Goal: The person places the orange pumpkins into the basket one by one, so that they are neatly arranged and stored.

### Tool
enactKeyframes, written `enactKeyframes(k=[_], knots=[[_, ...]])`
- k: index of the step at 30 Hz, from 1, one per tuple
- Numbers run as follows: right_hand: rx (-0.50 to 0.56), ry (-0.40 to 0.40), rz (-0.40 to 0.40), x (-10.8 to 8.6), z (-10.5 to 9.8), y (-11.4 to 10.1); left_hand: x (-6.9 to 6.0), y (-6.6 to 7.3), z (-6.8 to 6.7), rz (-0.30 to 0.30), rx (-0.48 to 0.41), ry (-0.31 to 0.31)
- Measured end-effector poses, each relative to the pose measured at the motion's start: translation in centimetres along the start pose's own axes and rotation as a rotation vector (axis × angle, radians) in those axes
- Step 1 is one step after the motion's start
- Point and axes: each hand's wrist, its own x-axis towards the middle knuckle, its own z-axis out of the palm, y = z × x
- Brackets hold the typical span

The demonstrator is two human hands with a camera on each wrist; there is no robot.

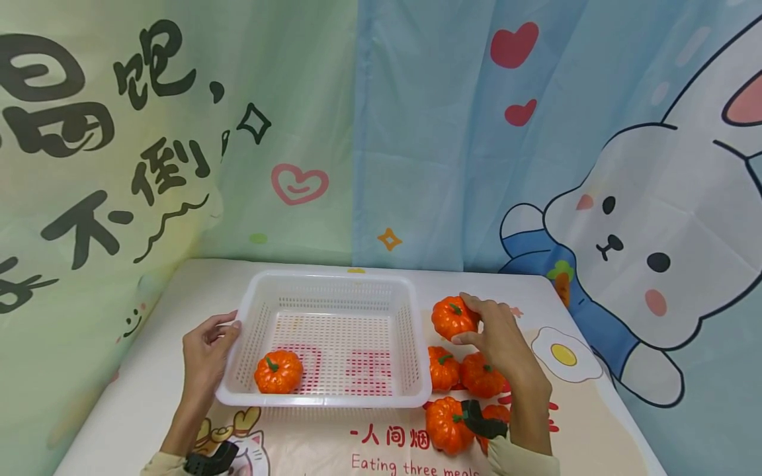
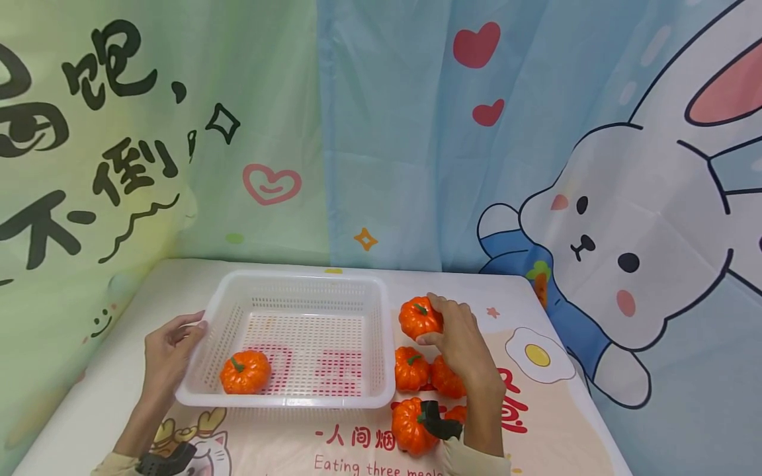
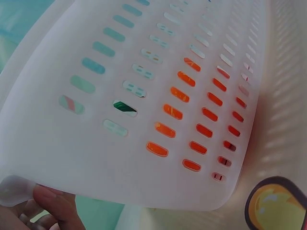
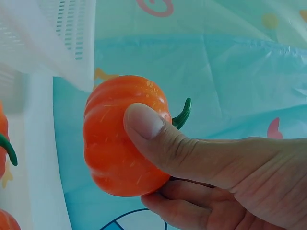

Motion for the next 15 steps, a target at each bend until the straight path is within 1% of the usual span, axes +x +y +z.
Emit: enactKeyframes(k=[7,15], knots=[[-0.008,-0.009,0.006,-0.12,0.11,-0.57,-0.01,0.07,0.0,0.0,-0.003,-0.001],[-0.012,-0.011,-0.02,-0.01,0.14,-0.82,-0.07,0.11,-0.01,0.001,-0.015,-0.003]])
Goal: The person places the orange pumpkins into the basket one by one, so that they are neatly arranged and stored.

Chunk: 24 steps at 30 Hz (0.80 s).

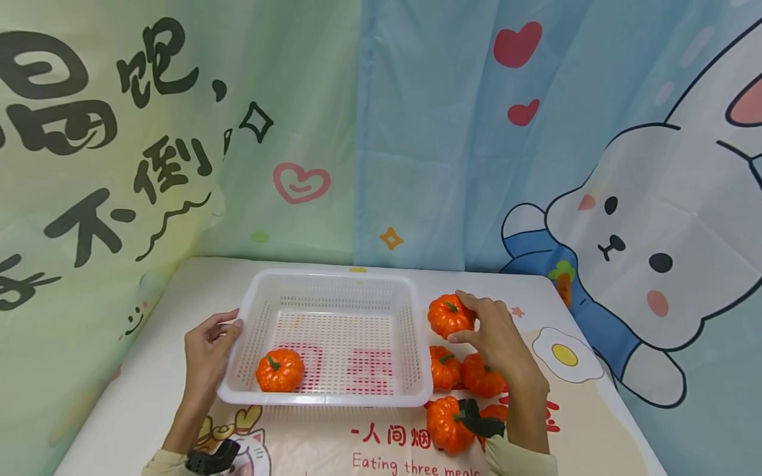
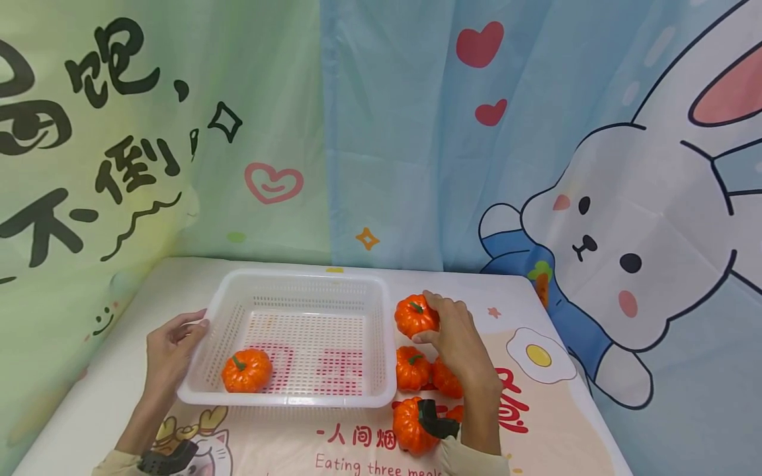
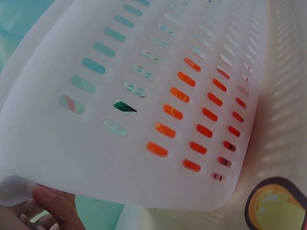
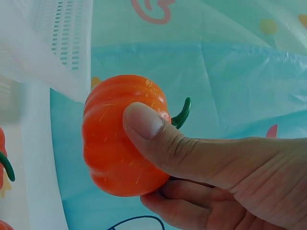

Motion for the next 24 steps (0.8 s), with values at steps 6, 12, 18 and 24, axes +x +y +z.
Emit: enactKeyframes(k=[6,12,18,24], knots=[[0.003,-0.006,-0.01,0.1,0.0,-0.1,0.0,0.0,0.2,0.0,-0.008,-0.005],[-0.004,-0.024,-0.003,0.2,0.2,-0.7,0.1,-0.2,0.1,-0.003,-0.002,-0.003],[-0.005,-0.045,0.003,0.2,0.3,-1.0,0.1,-0.1,0.0,-0.006,0.004,0.001],[-0.01,-0.057,-0.004,0.3,0.6,-1.1,0.1,-0.1,0.0,-0.012,0.012,-0.001]])
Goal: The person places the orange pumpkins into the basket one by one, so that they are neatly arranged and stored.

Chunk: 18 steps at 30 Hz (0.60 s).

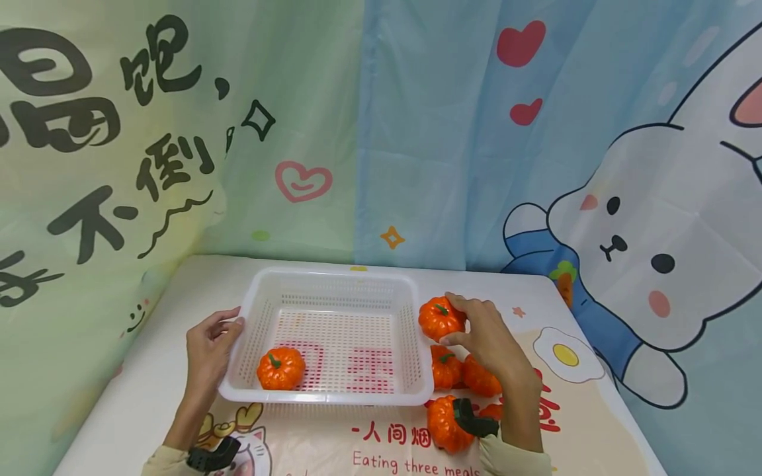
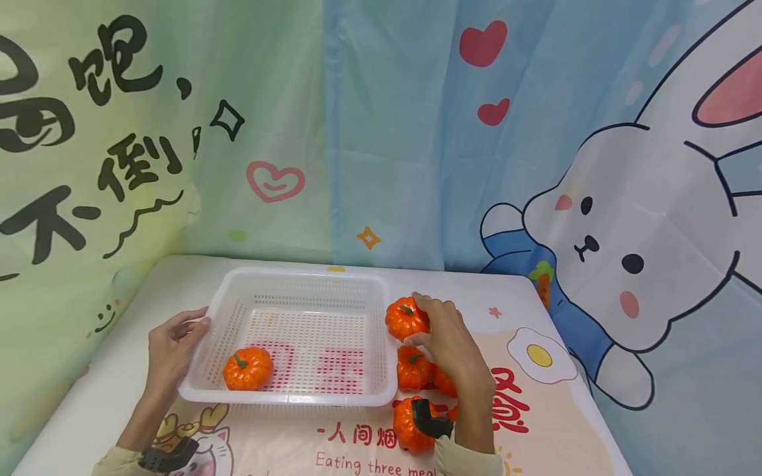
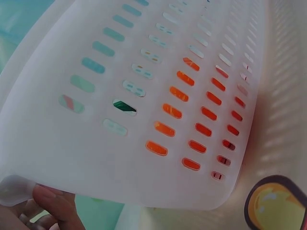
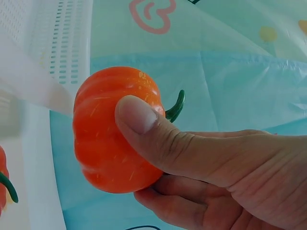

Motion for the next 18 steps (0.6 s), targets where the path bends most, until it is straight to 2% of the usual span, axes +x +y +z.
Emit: enactKeyframes(k=[12,18], knots=[[0.001,-0.022,-0.013,0.14,0.61,-0.38,-0.11,0.13,0.05,0.003,0.02,0.011],[-0.001,-0.034,-0.029,0.3,0.9,-0.72,-0.09,0.13,0.05,0.014,-0.001,0.006]])
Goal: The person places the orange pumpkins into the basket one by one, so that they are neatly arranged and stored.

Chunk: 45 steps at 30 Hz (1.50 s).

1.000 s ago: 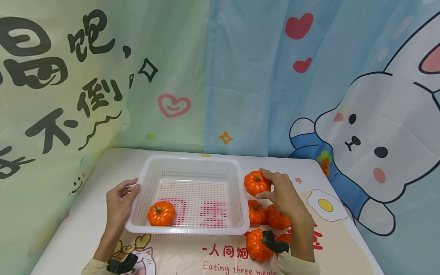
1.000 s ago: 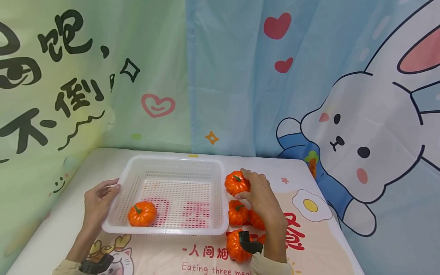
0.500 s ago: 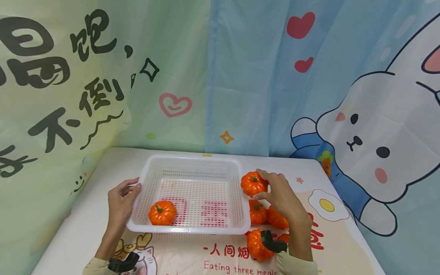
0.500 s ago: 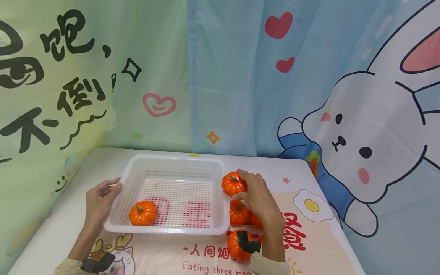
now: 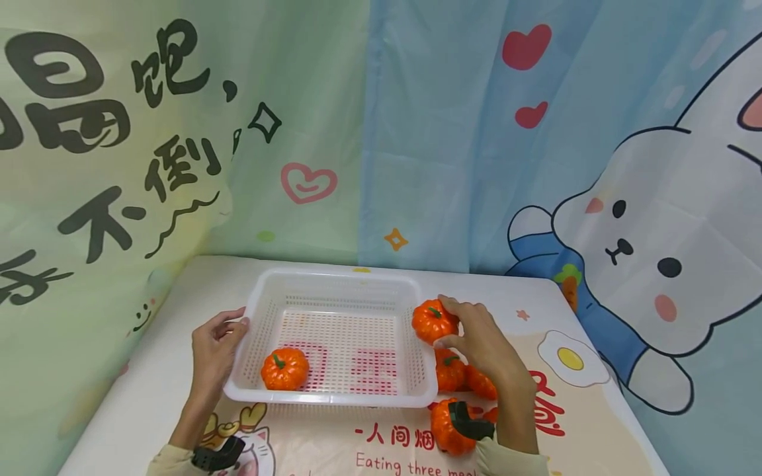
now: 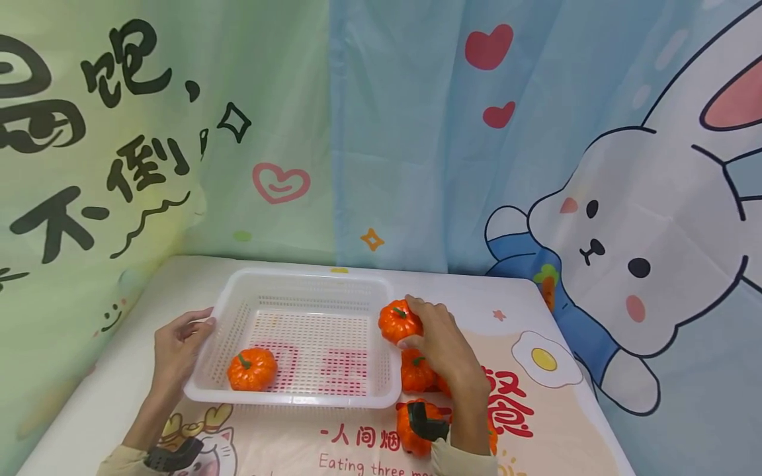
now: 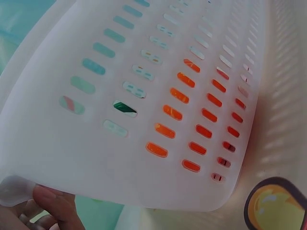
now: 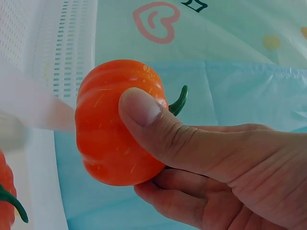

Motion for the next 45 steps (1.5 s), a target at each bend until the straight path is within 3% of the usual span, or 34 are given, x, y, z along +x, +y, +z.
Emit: enactKeyframes(k=[17,45], knots=[[0.028,-0.009,-0.078,0.8,1.1,-0.9,0.4,-0.5,0.2,-0.009,-0.02,-0.01],[0.02,-0.021,-0.104,1.8,2.7,-2.5,0.2,-0.3,0.0,-0.001,-0.017,-0.012]])
